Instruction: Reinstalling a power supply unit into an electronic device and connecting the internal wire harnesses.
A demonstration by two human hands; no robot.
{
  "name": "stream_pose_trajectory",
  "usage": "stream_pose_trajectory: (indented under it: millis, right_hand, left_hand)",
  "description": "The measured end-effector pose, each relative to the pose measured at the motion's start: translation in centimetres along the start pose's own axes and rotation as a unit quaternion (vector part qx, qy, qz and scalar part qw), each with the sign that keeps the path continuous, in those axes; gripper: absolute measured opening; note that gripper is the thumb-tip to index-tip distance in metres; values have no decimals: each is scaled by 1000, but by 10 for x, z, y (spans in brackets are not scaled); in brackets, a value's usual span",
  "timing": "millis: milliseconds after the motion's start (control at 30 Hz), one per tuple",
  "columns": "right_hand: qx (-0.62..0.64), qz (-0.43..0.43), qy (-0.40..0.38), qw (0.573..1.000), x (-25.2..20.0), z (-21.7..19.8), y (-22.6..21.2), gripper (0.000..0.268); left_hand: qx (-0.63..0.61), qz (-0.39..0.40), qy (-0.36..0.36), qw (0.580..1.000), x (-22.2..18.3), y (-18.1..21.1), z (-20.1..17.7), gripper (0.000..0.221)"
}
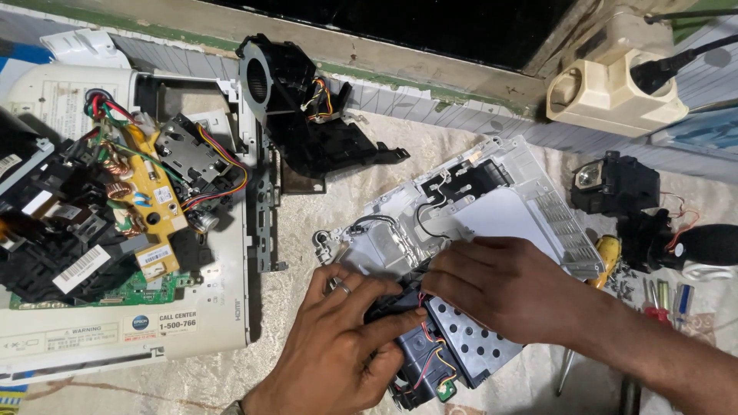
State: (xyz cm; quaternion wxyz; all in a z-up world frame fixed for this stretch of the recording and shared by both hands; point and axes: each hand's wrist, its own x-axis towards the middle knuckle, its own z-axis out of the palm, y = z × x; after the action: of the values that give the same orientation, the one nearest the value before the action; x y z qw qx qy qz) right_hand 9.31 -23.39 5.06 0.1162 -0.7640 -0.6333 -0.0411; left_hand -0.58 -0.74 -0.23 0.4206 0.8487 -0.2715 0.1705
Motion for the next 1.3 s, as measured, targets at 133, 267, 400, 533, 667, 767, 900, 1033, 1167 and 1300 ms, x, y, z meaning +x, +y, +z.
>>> stream_pose_trajectory:
  millis: [133,267,400,533,667,767,900,1033,1167,1300]
  right_hand:
    - [31,15,19,999,4,-9,6,11]
    - [111,123,-10,986,2,-41,6,44]
    - [133,159,68,976,-24,-74,10,36]
    - [81,290,101,948,-68,-92,3,17]
    - [34,431,18,901,-134,-77,0,20]
    - [21,589,-142,796,-154,-65,-4,18]
    - [67,710,-182,677,-178,-67,-16,15]
    - [20,710,-129,692,-217,-67,-31,13]
    - [19,787,-121,604,-228,-69,-32,19]
    - [21,781,-106,615,-250,-57,-21,19]
  left_hand:
    - [1,3,-1,1000,1,1,-2,31]
    - [5,15,-10,1000,0,-1,-5,33]
    - [32,16,-24,999,-3,-7,-2,31]
    - [44,15,-11,999,-5,-6,2,34]
    - [78,-22,-12,997,-9,-8,3,40]
    - [80,-21,-12,996,-10,-10,2,43]
    - [97,-64,-37,993,-5,1,-1,41]
    - [115,-45,-69,990,-7,-3,-4,41]
    - [113,-61,-70,989,-9,-5,-3,42]
    - [95,-66,-58,992,-11,-9,-1,43]
